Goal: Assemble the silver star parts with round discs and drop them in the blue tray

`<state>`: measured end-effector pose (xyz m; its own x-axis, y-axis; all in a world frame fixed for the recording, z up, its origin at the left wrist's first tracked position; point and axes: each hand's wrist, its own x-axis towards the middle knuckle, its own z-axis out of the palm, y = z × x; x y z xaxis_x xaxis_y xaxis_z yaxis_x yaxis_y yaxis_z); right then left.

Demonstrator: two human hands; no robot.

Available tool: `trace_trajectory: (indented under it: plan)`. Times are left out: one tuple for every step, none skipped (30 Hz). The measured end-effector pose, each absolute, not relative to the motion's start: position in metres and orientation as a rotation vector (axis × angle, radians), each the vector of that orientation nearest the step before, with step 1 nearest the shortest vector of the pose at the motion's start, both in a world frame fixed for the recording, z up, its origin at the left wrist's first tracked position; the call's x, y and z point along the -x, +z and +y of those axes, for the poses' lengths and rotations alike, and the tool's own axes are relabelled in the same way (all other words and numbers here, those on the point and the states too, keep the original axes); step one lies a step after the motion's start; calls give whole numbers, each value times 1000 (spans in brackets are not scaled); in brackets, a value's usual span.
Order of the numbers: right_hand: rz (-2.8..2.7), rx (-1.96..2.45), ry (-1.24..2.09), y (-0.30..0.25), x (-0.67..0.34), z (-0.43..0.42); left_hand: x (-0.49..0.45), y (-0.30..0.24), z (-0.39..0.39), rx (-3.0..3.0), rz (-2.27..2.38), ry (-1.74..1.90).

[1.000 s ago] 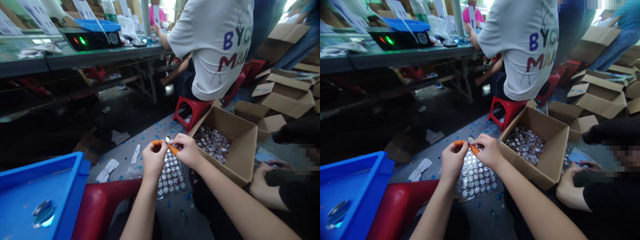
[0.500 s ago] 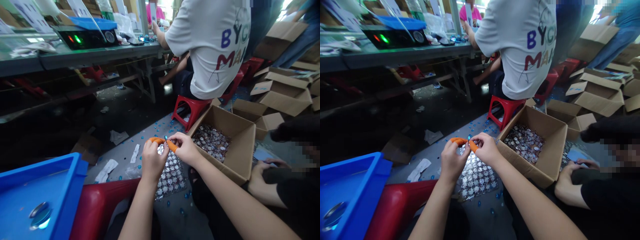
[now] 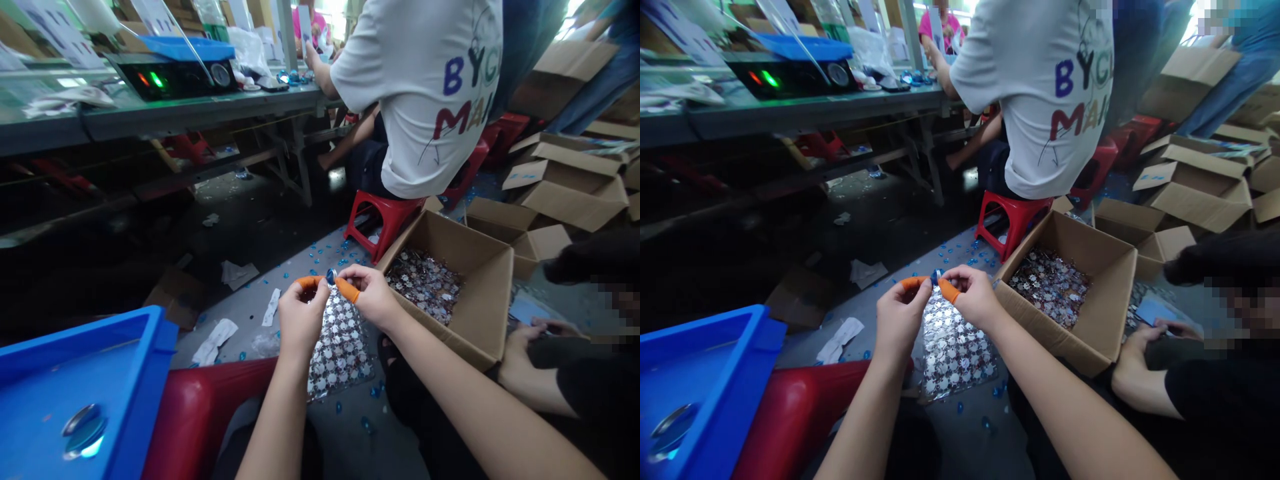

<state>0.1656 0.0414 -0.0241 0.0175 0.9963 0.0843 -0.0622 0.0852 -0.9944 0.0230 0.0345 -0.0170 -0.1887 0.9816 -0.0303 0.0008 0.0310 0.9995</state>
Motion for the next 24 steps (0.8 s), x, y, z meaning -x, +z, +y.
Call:
trace_trajectory:
  plan:
    - [-1249,1115,1103,-23,-167,41,-22,-17,35,-1075,1329,1322]
    - [-1308,1121,1032,-21,-168,40,-21,-17,36,-1070,1296,1326]
    - [-1362,1126,962,-19,-169,39,-20,-17,36,-1077,1274,1334]
    - [-1412,1129,902,-16,-169,38,-19,-17,36,-1098,1263,1340]
    - [-1455,1130,856,-14,-170,36,-18,-18,36,-1129,1260,1345]
    - [-1496,1130,825,-11,-171,35,-17,-18,36,-1172,1265,1349]
    - [-1534,1127,802,-9,-172,34,-17,-19,36,-1226,1279,1353]
    - [-1568,1124,786,-7,-172,33,-17,-19,35,-1283,1300,1359]
    - [-1598,1119,772,-7,-173,33,-17,-19,34,-1338,1321,1362]
    - [-1624,1112,760,-6,-174,32,-17,-19,34,-1385,1338,1362]
    - [-1647,1106,749,-6,-175,32,-17,-19,33,-1421,1351,1360]
    - [-1669,1102,740,-6,-176,31,-18,-19,33,-1445,1361,1353]
    - [-1691,1099,733,-7,-176,31,-18,-18,32,-1452,1369,1345]
    - [-1709,1098,725,-6,-177,30,-19,-18,32,-1438,1377,1340]
    - [-1725,1095,720,-6,-177,30,-20,-18,32,-1400,1384,1338]
    - [-1736,1091,716,-5,-178,29,-21,-18,32,-1342,1386,1338]
    - [-1743,1081,715,-4,-177,28,-22,-18,32,-1272,1380,1338]
    - [-1743,1069,718,-3,-177,27,-23,-19,33,-1194,1368,1342]
    - [-1736,1057,729,-3,-177,27,-24,-20,34,-1112,1350,1348]
    - [-1716,1051,747,-3,-176,26,-25,-21,35,-1031,1328,1351]
    - [-1682,1051,772,-4,-176,27,-25,-23,36,-947,1306,1349]
    - [-1633,1055,803,-5,-175,28,-26,-25,37,-861,1289,1338]
    - [-1574,1056,845,-8,-174,29,-27,-26,38,-773,1276,1316]
    - [-1501,1053,900,-11,-173,31,-27,-27,38,-692,1268,1284]
